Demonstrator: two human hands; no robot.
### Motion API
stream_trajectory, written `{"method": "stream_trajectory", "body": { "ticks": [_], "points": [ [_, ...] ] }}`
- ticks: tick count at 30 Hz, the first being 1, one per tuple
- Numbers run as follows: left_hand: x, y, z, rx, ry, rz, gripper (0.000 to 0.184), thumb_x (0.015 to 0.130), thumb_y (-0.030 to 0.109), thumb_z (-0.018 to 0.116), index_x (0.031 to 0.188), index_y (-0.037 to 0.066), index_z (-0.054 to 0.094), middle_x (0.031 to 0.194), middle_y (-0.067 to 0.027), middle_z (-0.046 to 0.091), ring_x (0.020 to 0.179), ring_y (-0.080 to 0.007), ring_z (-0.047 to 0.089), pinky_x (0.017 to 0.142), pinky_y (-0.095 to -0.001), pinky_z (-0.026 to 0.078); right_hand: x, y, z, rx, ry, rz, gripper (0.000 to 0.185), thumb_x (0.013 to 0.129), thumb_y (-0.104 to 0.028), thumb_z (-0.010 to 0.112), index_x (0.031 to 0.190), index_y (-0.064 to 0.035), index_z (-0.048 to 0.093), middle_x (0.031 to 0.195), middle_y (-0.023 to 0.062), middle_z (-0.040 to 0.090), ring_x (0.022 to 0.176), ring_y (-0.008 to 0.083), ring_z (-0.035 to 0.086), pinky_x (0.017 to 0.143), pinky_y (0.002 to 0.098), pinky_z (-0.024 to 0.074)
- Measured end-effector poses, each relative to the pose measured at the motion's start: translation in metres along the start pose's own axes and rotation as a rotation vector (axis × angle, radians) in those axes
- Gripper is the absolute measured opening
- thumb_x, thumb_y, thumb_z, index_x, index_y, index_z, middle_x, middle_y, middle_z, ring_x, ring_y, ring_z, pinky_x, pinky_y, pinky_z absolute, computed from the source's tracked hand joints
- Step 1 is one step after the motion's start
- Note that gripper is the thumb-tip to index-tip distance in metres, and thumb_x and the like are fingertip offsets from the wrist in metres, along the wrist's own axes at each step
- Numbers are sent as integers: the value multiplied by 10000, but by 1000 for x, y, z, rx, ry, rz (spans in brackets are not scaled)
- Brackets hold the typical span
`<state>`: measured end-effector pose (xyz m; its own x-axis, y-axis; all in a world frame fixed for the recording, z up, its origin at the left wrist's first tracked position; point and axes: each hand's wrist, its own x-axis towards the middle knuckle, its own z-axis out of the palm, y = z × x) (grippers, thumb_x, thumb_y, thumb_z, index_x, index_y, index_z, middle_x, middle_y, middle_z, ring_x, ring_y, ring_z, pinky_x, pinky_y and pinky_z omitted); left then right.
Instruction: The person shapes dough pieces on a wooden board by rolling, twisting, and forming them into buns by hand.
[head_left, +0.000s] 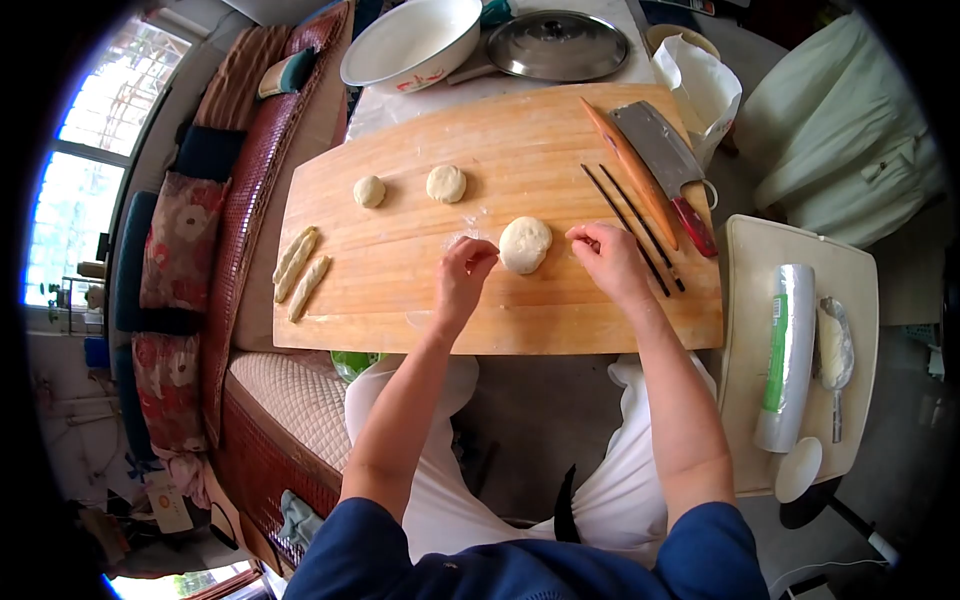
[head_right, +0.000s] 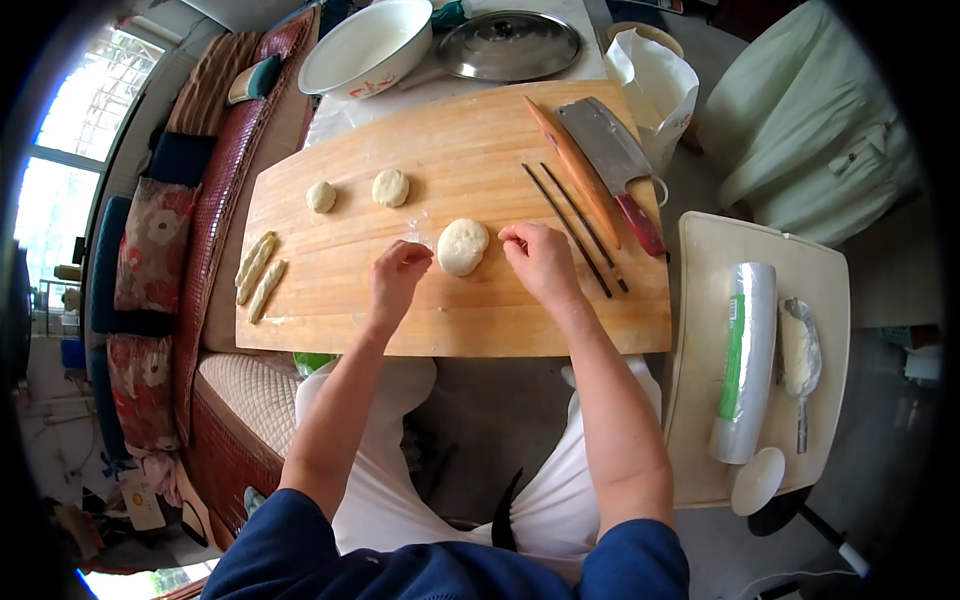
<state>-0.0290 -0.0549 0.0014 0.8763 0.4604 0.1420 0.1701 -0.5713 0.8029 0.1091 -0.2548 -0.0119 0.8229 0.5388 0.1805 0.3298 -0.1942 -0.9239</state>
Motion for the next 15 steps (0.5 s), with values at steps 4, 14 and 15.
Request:
{"method": "stream_trajectory", "body": {
  "ticks": [4,14,15],
  "points": [
    [-21,-7,-6,130,-230,74,109,782,-8,701,890,6,692,842,-96,640,767,-202,651,695,-328,509,-1,-3,-1,-49,-37,8,122,826,-47,650,923,-12,714,843,153,704,745,275,689,675,352,539],
    [-18,18,6,339,-63,191,352,797,181,739,1108,51,636,1135,-125,599,1108,-332,549,934,-434,453,0,6,7,-148,-17,-11,147,857,-75,654,976,-13,713,869,126,707,672,182,648,629,306,508],
    [-7,22,15,371,-20,264,410,798,188,749,1164,60,615,1207,-127,581,1171,-333,514,984,-440,427,1,6,8,-148,-6,-8,148,857,-76,655,977,-13,713,872,126,707,670,183,646,627,308,506]
  ]
}}
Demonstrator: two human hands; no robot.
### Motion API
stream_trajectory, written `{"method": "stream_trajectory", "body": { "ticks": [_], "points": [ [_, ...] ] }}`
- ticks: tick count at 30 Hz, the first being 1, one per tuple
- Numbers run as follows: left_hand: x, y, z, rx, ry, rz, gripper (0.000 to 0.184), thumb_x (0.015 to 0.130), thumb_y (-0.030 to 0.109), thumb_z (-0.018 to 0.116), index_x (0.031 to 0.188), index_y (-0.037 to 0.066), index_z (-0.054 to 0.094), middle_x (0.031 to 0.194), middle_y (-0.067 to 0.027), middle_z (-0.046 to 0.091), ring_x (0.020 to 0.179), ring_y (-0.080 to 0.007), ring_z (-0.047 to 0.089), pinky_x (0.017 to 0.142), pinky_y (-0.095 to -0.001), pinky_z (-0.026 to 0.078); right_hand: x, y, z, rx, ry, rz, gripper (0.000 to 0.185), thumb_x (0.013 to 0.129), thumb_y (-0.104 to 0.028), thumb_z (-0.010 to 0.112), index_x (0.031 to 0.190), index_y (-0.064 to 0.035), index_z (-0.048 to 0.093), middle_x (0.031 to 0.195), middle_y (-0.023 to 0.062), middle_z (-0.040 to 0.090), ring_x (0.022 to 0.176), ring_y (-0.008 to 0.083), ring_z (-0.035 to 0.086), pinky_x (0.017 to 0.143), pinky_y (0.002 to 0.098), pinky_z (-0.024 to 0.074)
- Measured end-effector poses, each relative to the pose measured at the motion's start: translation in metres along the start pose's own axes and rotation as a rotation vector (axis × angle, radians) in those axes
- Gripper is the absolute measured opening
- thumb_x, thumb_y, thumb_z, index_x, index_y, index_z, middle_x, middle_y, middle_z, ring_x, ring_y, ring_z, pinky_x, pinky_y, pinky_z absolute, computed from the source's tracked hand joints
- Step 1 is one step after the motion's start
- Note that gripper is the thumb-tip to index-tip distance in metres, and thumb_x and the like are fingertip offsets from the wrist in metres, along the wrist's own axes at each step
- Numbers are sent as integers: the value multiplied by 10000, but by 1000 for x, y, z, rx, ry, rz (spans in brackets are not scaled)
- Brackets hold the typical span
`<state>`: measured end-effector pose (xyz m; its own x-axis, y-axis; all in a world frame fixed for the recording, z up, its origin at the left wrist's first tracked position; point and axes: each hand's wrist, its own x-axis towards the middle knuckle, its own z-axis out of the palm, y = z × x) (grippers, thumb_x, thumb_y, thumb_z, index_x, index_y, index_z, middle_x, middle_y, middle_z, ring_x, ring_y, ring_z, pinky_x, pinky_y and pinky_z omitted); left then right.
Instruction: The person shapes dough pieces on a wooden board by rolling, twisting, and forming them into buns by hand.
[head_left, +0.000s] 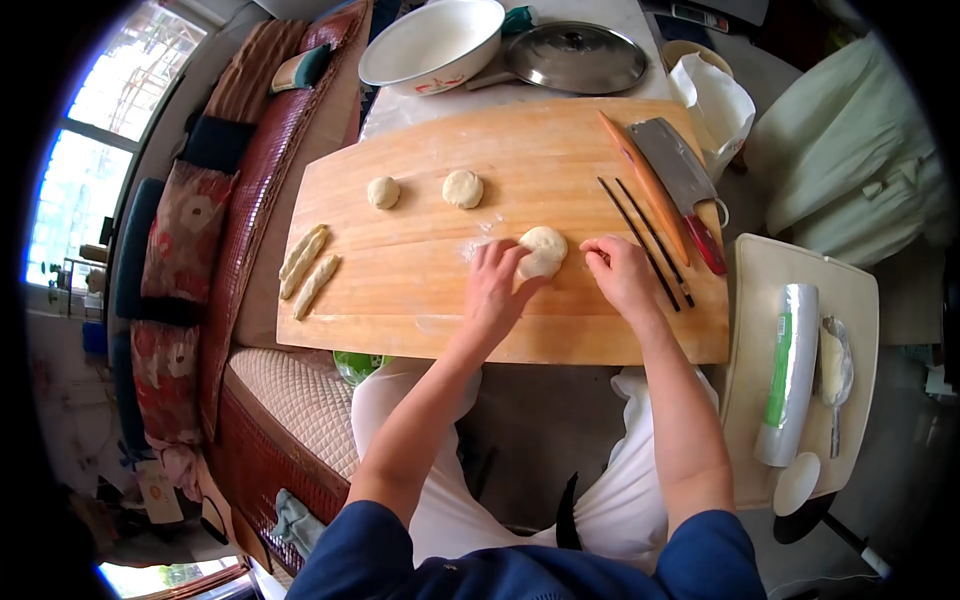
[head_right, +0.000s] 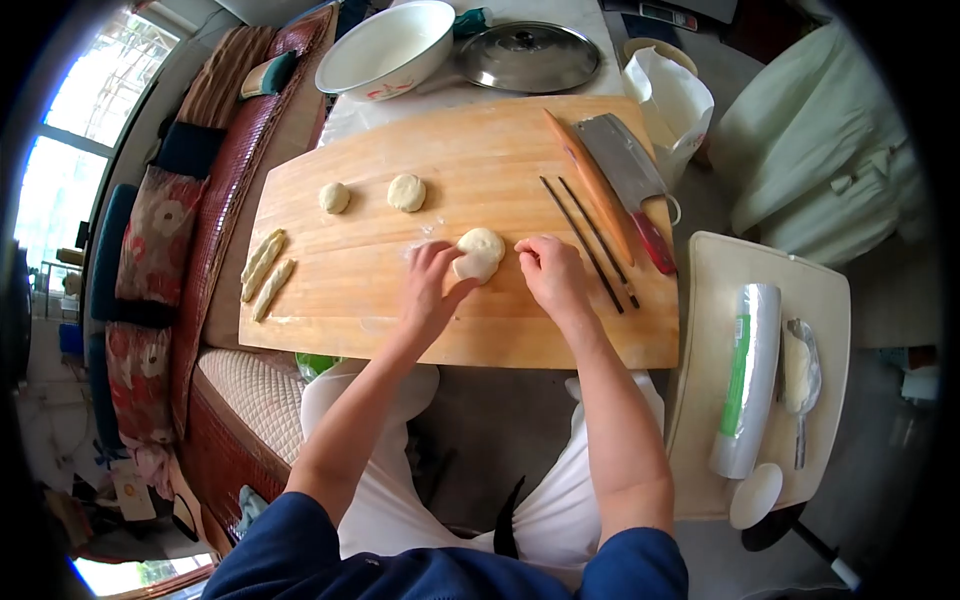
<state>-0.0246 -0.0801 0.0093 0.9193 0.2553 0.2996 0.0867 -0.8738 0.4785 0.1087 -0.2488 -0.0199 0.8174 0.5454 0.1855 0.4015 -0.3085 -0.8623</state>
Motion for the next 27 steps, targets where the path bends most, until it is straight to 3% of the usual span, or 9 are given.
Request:
{"method": "stream_trajectory", "body": {
  "ticks": [2,3,6,11,20,27],
  "points": [
    [18,-3,24,126,19,63,501,856,275,709,1305,103,566,1426,-119,487,1348,-362,389,1116,-476,331,2,-3,1,-16,1,24,125,849,-66,641,938,-17,713,892,144,705,753,273,672,685,359,530],
    [23,-4,38,189,27,49,483,886,302,670,1318,114,565,1445,-121,474,1369,-361,374,1128,-482,318,3,-5,2,-20,-1,30,116,844,-61,635,919,-19,712,901,153,705,795,317,685,714,385,542],
    [34,0,61,129,6,-35,447,939,342,584,1340,145,566,1466,-127,463,1394,-360,362,1142,-500,297,5,1,6,-3,6,-6,115,843,-57,640,924,-21,713,893,154,702,778,305,685,701,377,542],
    [34,-7,75,125,10,-22,442,933,370,574,1323,161,586,1485,-113,458,1398,-345,372,1147,-488,295,8,2,6,46,-19,3,129,838,-40,654,950,-19,715,870,141,696,718,247,673,671,337,535],
    [44,3,62,230,-111,-31,507,965,379,501,1402,124,512,1562,-74,367,1448,-319,310,1178,-469,256,5,5,-1,85,3,30,145,856,-23,643,985,-2,706,866,120,689,674,188,645,633,301,519],
    [43,-3,70,235,-59,0,494,940,341,533,1363,86,535,1525,-85,415,1417,-311,353,1159,-450,285,9,9,0,96,8,41,141,849,-14,645,975,12,703,853,115,683,659,176,629,628,295,513]
  ]
}}
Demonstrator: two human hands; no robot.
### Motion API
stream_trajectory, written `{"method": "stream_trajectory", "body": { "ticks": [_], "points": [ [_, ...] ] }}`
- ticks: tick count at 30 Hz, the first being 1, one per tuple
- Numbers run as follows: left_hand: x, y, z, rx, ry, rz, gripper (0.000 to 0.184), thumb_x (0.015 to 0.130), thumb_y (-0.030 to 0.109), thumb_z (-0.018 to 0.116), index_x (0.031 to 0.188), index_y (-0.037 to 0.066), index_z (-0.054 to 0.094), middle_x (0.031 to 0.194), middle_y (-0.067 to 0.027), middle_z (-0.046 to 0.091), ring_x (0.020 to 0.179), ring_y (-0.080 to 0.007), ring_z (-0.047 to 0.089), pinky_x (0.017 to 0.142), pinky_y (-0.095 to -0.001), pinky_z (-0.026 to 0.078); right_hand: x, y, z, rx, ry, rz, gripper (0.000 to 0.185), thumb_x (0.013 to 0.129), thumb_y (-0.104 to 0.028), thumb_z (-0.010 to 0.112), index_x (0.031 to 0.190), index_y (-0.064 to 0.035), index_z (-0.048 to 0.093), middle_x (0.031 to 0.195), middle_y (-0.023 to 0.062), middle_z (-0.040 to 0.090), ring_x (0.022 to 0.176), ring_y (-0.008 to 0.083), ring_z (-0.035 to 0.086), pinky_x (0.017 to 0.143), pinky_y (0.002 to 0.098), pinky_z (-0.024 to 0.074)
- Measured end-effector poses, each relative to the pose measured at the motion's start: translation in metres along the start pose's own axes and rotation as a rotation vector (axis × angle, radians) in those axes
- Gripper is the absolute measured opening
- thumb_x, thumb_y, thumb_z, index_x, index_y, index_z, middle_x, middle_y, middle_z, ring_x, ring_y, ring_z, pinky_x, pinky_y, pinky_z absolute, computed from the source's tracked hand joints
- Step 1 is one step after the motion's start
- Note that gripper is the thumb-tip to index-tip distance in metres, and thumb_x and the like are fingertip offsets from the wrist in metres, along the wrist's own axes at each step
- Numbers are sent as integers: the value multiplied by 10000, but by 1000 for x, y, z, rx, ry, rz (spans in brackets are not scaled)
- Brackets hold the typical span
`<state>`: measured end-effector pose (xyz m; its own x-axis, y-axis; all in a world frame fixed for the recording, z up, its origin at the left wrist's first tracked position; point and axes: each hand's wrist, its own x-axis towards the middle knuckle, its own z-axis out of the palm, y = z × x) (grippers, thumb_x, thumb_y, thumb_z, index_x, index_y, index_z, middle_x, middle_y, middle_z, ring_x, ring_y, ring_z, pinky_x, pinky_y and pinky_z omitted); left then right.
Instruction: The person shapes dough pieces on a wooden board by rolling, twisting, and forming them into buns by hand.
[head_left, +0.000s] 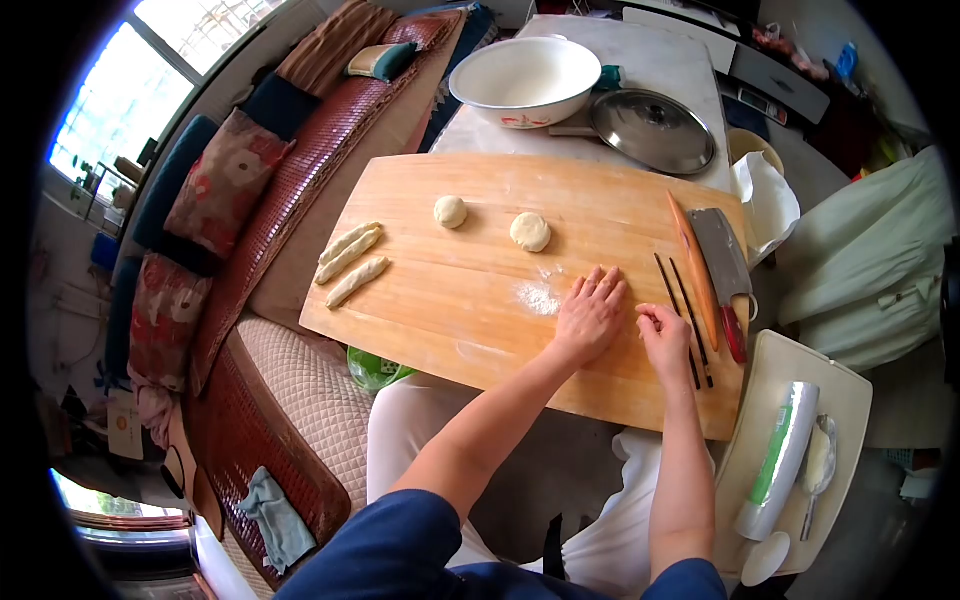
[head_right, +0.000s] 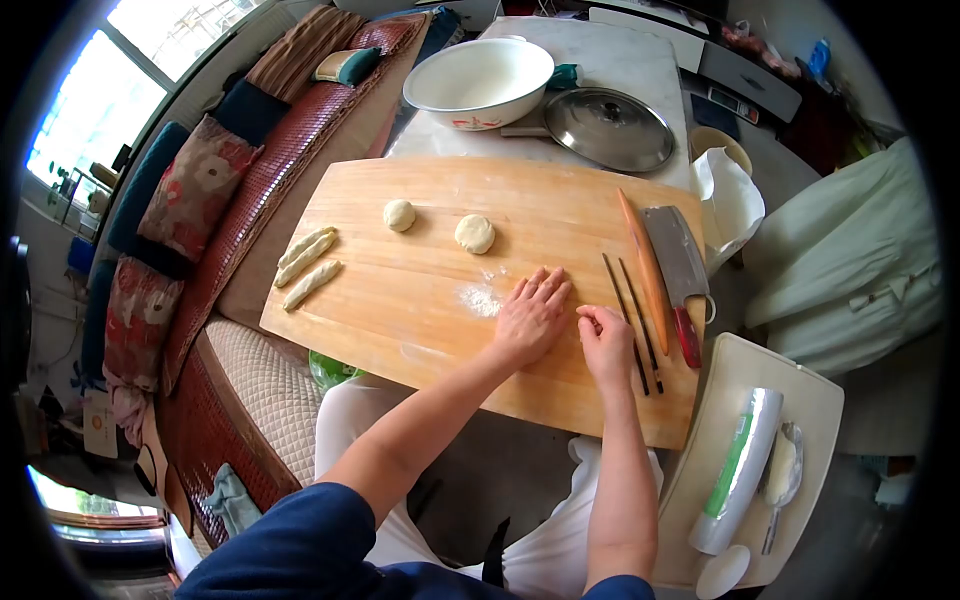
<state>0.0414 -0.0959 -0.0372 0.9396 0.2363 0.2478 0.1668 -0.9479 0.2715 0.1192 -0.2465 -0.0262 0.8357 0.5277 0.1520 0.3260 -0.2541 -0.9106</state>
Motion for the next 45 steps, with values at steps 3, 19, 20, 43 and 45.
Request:
{"method": "stream_trajectory", "body": {
  "ticks": [3,19,20,43,45],
  "points": [
    [-2,6,-13,-46,47,20,433,901,290,594,1287,96,584,1419,-90,503,1344,-307,424,1124,-446,322,-1,1,2,-14,-4,-24,138,849,-15,645,970,15,703,849,117,681,661,178,632,624,295,512],
    [-78,-203,-76,-24,191,-123,378,823,228,665,1172,97,604,1340,-118,512,1314,-366,398,1082,-479,370,1,13,1,-35,-48,-17,140,852,-1,628,974,24,693,828,123,676,692,170,626,645,285,498],
    [-72,-223,-79,25,190,-190,409,846,223,655,1229,99,582,1369,-128,500,1316,-381,389,1100,-467,356,1,14,2,-38,-55,-6,139,855,0,626,974,26,693,820,118,673,686,165,619,642,284,494],
    [-155,-393,-206,-67,-60,-769,407,703,269,815,1049,79,714,1040,-115,676,1009,-267,640,884,-383,509,4,20,37,-34,-92,3,115,847,31,628,942,37,694,739,52,610,594,86,524,560,247,440],
    [-162,-409,-217,-307,6,-893,387,778,219,795,1102,37,684,972,-85,698,849,-197,662,787,-327,534,5,19,34,-72,-152,-9,144,906,-10,605,1016,48,677,769,9,630,617,57,568,572,213,471]
  ]
}}
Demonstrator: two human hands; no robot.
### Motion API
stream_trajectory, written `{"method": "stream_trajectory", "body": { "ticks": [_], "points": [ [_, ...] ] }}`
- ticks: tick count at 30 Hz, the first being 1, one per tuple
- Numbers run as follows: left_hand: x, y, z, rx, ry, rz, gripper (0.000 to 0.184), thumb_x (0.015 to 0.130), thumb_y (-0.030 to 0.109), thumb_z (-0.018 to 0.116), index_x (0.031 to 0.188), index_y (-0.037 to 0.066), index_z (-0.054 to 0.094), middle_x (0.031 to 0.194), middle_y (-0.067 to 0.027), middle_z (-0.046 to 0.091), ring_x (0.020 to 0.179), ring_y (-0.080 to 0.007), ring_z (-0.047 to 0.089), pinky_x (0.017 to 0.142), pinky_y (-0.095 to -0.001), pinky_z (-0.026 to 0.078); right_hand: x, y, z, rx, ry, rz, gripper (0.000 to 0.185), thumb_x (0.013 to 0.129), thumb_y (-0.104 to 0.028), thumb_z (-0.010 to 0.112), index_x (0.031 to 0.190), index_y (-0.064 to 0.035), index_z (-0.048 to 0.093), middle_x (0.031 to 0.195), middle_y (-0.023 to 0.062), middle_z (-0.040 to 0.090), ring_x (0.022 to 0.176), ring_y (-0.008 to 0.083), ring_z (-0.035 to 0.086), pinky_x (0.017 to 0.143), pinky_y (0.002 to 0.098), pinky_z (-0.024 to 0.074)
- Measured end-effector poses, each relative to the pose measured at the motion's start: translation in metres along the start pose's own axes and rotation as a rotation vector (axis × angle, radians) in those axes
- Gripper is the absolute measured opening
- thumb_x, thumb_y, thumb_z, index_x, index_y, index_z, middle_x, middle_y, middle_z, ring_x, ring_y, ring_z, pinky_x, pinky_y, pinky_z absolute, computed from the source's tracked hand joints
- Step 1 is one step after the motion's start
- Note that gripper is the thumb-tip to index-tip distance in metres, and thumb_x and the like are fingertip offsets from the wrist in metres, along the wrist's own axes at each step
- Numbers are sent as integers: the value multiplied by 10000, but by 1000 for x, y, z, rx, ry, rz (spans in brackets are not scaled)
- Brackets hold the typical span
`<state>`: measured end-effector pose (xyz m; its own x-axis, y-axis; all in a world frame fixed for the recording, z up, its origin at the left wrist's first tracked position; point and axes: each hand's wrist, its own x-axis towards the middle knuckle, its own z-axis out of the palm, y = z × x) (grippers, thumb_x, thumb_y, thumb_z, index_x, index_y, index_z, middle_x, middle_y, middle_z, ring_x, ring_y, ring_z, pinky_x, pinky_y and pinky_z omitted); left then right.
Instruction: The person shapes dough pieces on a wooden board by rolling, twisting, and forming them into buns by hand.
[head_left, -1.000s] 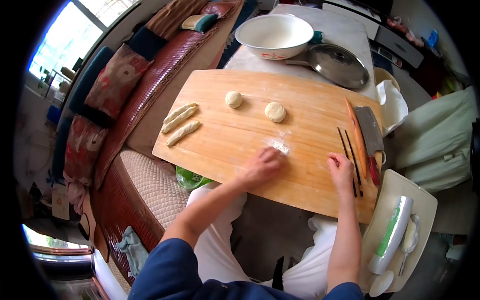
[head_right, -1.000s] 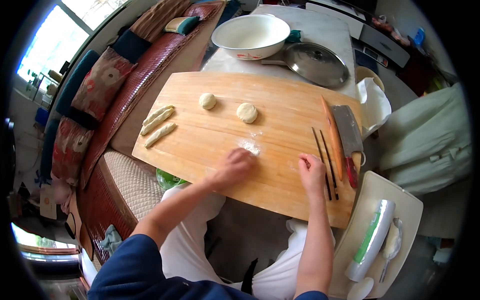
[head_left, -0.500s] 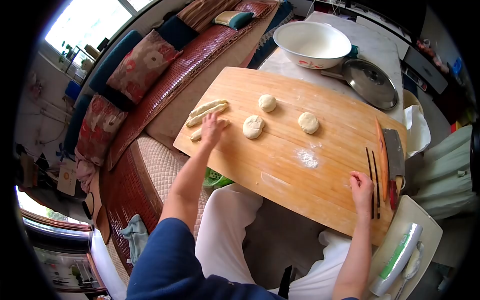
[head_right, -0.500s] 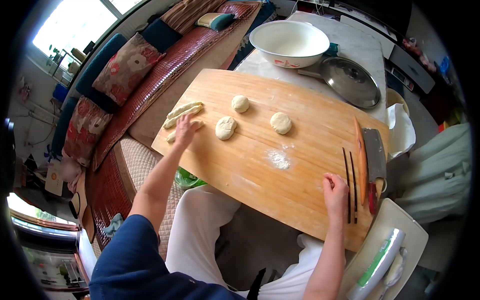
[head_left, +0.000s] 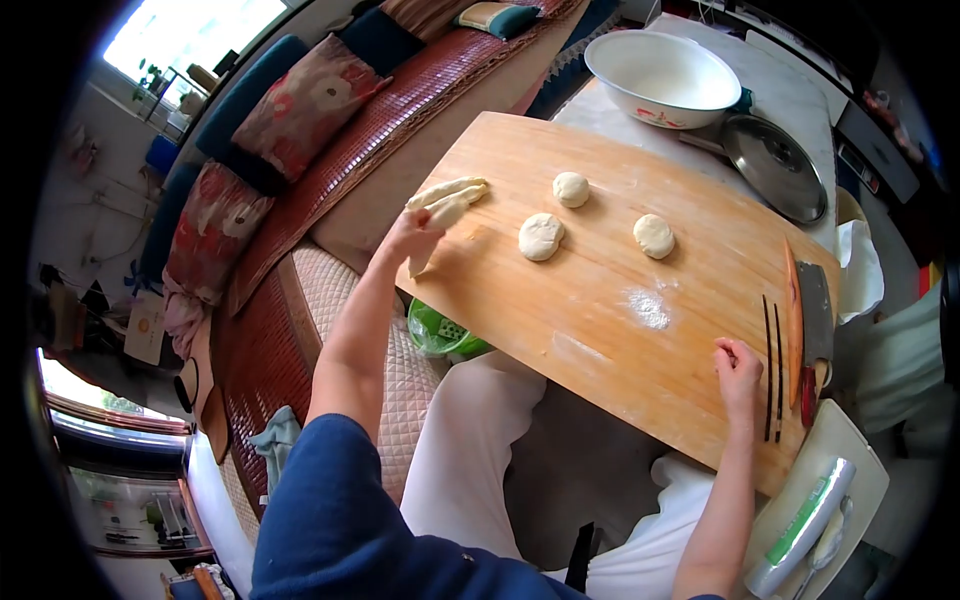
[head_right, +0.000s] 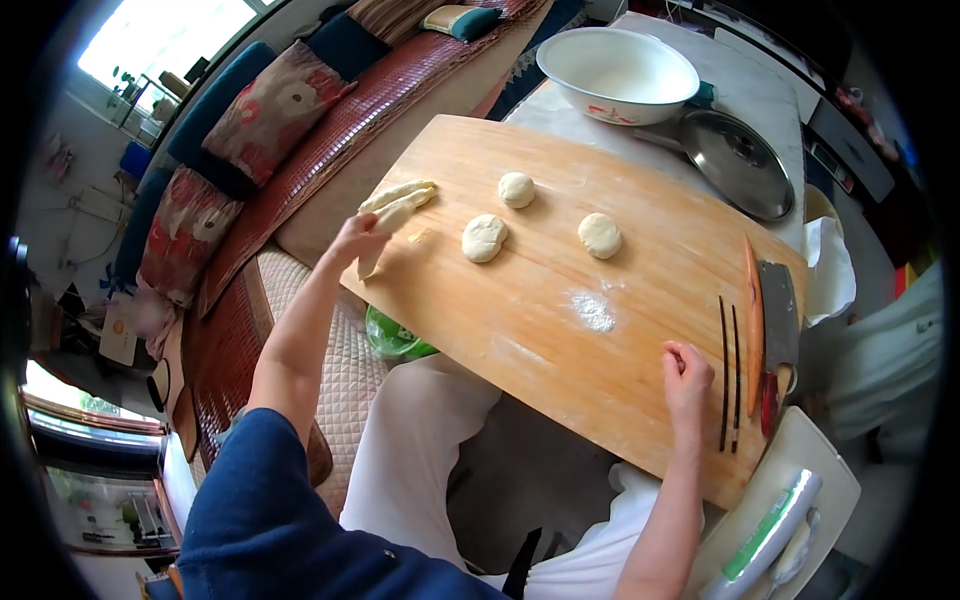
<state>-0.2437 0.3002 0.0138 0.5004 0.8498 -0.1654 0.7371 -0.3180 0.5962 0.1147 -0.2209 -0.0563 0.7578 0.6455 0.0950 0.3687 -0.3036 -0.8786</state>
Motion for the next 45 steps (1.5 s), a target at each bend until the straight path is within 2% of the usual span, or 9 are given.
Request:
{"method": "stream_trajectory", "body": {
  "ticks": [6,10,14,19,23,26,32,40,45],
  "points": [
    [-23,-25,-28,-642,30,-138,506,829,162,789,1268,-7,603,984,-54,683,874,-159,661,759,-313,541,-1,1,1,18,8,-14,135,887,6,608,994,40,683,775,26,619,617,69,550,570,221,454],
    [-9,-66,1,-332,165,-164,411,827,170,770,1194,16,669,944,-55,691,793,-139,646,704,-289,535,-2,-1,4,4,17,-17,132,854,28,620,966,31,689,782,62,618,637,100,544,595,249,451],
    [-17,-57,37,-3,410,-38,403,844,218,722,1191,20,668,1047,-157,710,952,-268,678,846,-380,530,-5,-11,0,-5,-7,45,131,852,24,626,968,30,688,803,80,636,654,122,569,615,262,470],
    [-20,-12,62,102,310,352,369,809,183,718,1136,21,666,1092,-192,634,1061,-376,593,923,-423,488,-1,-7,5,-45,13,-61,126,869,9,619,971,33,690,792,57,639,642,98,575,585,243,465],
    [-35,34,64,197,56,363,388,826,188,721,1166,12,658,1088,-168,662,1016,-323,630,905,-398,489,0,-10,8,-89,21,-136,120,873,0,623,963,34,694,782,50,638,644,88,577,568,233,461],
    [-52,85,54,-194,-212,-43,403,867,212,719,1193,-13,646,1057,-113,668,978,-227,636,876,-352,495,1,-4,11,-81,26,-138,122,874,-9,629,966,35,695,785,46,646,636,84,572,572,236,464],
    [-78,161,101,-1307,-897,210,459,940,204,664,1336,19,523,1089,-75,638,964,-149,609,836,-288,514,-5,-37,30,261,-159,111,140,892,-62,648,992,6,719,807,16,683,682,72,600,611,226,474],
    [-138,255,215,-1873,-1078,254,436,940,166,598,1340,32,489,1088,-71,574,1022,-209,542,962,-384,413,-5,-94,32,1190,-333,458,252,967,-165,646,1133,21,686,957,59,703,829,108,636,728,249,515],
    [-134,248,227,-1629,-965,331,296,888,47,621,1183,49,594,1177,-66,573,1164,-197,513,1071,-383,361,-6,-70,26,1114,-397,375,312,955,-158,661,1205,30,647,989,60,691,835,100,621,710,243,502]
  ]
}}
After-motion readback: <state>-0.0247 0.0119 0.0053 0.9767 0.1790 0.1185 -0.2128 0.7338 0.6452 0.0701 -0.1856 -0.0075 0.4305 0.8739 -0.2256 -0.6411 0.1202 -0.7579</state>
